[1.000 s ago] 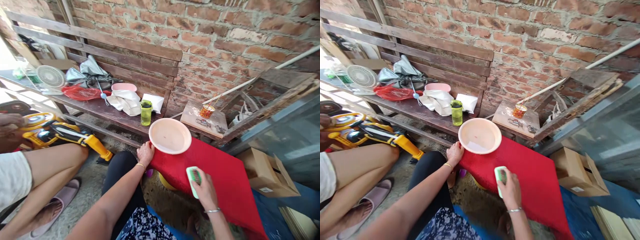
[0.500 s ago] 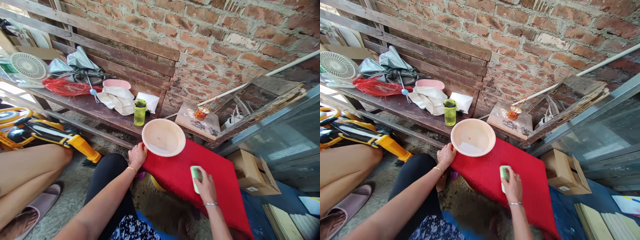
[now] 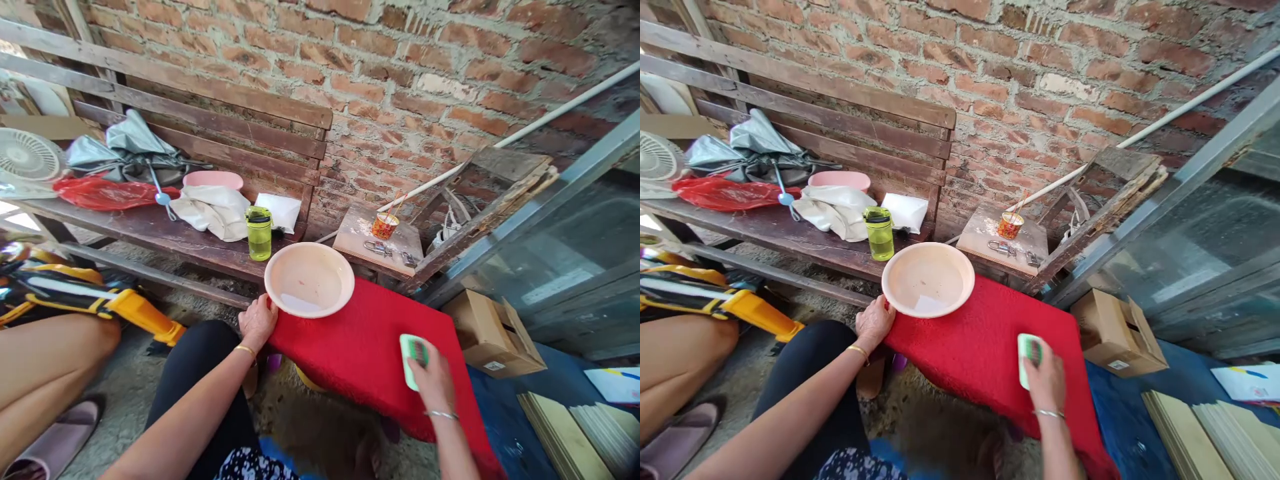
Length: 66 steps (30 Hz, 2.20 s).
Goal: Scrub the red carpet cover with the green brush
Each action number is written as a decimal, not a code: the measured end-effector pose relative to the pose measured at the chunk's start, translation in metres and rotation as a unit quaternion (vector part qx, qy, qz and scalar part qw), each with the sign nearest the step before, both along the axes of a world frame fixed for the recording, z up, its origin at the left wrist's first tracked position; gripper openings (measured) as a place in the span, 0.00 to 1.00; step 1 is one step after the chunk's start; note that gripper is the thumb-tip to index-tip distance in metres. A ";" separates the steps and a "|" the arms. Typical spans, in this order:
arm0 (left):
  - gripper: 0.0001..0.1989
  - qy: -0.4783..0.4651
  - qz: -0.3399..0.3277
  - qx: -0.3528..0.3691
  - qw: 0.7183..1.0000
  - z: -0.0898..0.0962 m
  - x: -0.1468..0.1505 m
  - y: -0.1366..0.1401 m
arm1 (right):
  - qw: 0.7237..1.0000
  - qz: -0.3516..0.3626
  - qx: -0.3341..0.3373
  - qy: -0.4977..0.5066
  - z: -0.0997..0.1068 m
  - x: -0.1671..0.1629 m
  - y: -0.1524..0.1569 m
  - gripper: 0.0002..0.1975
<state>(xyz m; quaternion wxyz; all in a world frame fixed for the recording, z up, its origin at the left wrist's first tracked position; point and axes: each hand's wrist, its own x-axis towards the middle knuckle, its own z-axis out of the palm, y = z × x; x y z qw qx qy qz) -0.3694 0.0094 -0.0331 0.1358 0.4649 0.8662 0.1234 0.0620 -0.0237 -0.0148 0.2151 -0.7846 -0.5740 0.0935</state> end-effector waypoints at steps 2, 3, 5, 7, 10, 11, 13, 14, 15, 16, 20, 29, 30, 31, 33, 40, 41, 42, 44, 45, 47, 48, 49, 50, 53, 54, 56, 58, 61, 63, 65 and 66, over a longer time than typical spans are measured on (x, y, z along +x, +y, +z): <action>0.18 0.005 -0.003 -0.012 1.000 -0.004 -0.002 0.000 | 0.994 0.108 0.009 0.017 0.003 -0.069 0.015 0.26; 0.18 0.008 -0.004 -0.019 1.000 -0.007 -0.004 0.001 | 0.987 0.161 0.009 0.015 0.003 -0.100 0.020 0.25; 0.18 0.015 -0.004 -0.027 1.000 -0.011 -0.007 0.002 | 0.973 0.232 0.011 -0.005 0.001 -0.147 0.029 0.24; 0.18 0.023 -0.007 -0.035 0.999 -0.015 -0.009 0.004 | 0.963 0.268 0.013 -0.020 -0.006 -0.168 0.036 0.24; 0.17 0.036 -0.010 -0.048 0.998 -0.018 -0.011 0.005 | 0.968 0.248 0.014 -0.032 -0.015 -0.146 0.047 0.24; 0.17 0.040 -0.011 -0.050 0.998 -0.018 -0.012 0.005 | 0.974 0.223 0.010 -0.037 -0.017 -0.127 0.052 0.24; 0.17 0.044 -0.012 -0.050 0.998 -0.019 -0.013 0.005 | 0.985 0.164 -0.004 -0.046 -0.015 -0.078 0.062 0.24; 0.17 0.045 -0.012 -0.050 0.998 -0.020 -0.013 0.005 | 0.989 0.135 -0.011 -0.050 -0.013 -0.051 0.066 0.24; 0.17 0.045 -0.012 -0.051 0.998 -0.020 -0.013 0.005 | 0.993 0.106 -0.018 -0.055 -0.011 -0.023 0.068 0.25; 0.17 0.044 -0.011 -0.051 0.998 -0.020 -0.012 0.006 | 0.995 0.076 -0.027 -0.060 -0.008 0.005 0.068 0.25; 0.18 0.027 -0.005 -0.044 0.999 -0.016 -0.008 0.006 | 0.992 -0.065 -0.069 -0.082 -0.007 0.110 0.049 0.28; 0.18 0.015 0.005 -0.005 1.000 -0.006 0.000 0.002 | 0.995 -0.080 0.007 -0.067 -0.024 0.133 0.057 0.32; 0.18 0.015 0.005 -0.002 1.000 -0.006 0.000 0.002 | 0.998 -0.041 0.013 -0.054 -0.021 0.107 0.065 0.32; 0.17 0.016 0.006 -0.001 1.000 -0.007 -0.001 0.002 | 0.999 -0.005 0.017 -0.042 -0.017 0.078 0.074 0.32; 0.17 0.015 0.006 0.000 1.000 -0.008 -0.001 0.003 | 0.998 0.063 0.017 -0.024 -0.011 0.012 0.091 0.31; 0.14 0.022 -0.005 -0.007 1.000 -0.010 -0.003 0.002 | 0.967 0.247 0.031 -0.045 -0.018 -0.147 0.124 0.24; 0.14 0.025 -0.006 -0.009 1.000 -0.010 -0.003 0.002 | 0.965 0.256 0.034 -0.047 -0.021 -0.148 0.127 0.25; 0.14 0.029 -0.006 -0.011 1.000 -0.009 -0.002 0.002 | 0.966 0.253 0.033 -0.049 -0.023 -0.143 0.130 0.25; 0.14 0.034 -0.004 -0.015 0.999 -0.008 -0.002 0.002 | 0.974 0.219 0.019 -0.056 -0.026 -0.115 0.137 0.24; 0.14 0.035 -0.003 -0.016 0.999 -0.007 -0.001 0.002 | 0.979 0.192 0.006 -0.066 -0.025 -0.094 0.140 0.24; 0.14 0.035 -0.001 -0.016 0.999 -0.006 0.000 0.003 | 0.987 0.127 -0.030 -0.097 -0.022 -0.042 0.143 0.25; 0.14 0.034 0.000 -0.016 0.999 -0.005 0.001 0.003 | 0.988 0.093 -0.050 -0.113 -0.019 -0.012 0.143 0.26; 0.14 0.033 0.001 -0.016 0.999 -0.005 0.001 0.003 | 0.988 0.056 -0.067 -0.127 -0.016 0.017 0.141 0.28; 0.14 0.032 0.003 -0.015 0.999 -0.005 0.002 0.003 | 0.986 0.020 -0.083 -0.140 -0.014 0.046 0.138 0.29; 0.15 0.026 0.008 -0.003 1.000 -0.006 0.003 0.003 | 0.971 -0.118 -0.109 -0.178 -0.009 0.115 0.125 0.30; 0.15 0.024 0.009 0.002 1.000 -0.007 0.003 0.003 | 0.964 -0.153 -0.105 -0.188 -0.009 0.127 0.122 0.31; 0.16 0.022 0.010 0.010 1.000 -0.006 0.003 0.003 | 0.964 -0.165 -0.088 -0.190 -0.010 0.130 0.121 0.31; 0.17 0.019 0.009 0.010 1.000 -0.005 0.003 0.002 | 0.977 -0.108 -0.076 -0.166 -0.009 0.103 0.125 0.30; 0.16 0.010 0.003 0.003 1.000 -0.003 0.002 0.000 | 0.992 0.020 -0.050 -0.112 -0.005 0.021 0.136 0.29; 0.15 0.006 -0.002 -0.006 1.000 -0.004 0.000 -0.001 | 0.990 0.108 -0.019 -0.084 -0.001 -0.041 0.144 0.26; 0.15 0.009 -0.006 -0.019 1.000 -0.007 -0.002 -0.001 | 0.983 0.172 0.004 -0.058 -0.001 -0.093 0.154 0.24; 0.14 0.012 -0.007 -0.026 1.000 -0.009 -0.004 0.000 | 0.980 0.192 0.012 -0.051 -0.003 -0.114 0.159 0.24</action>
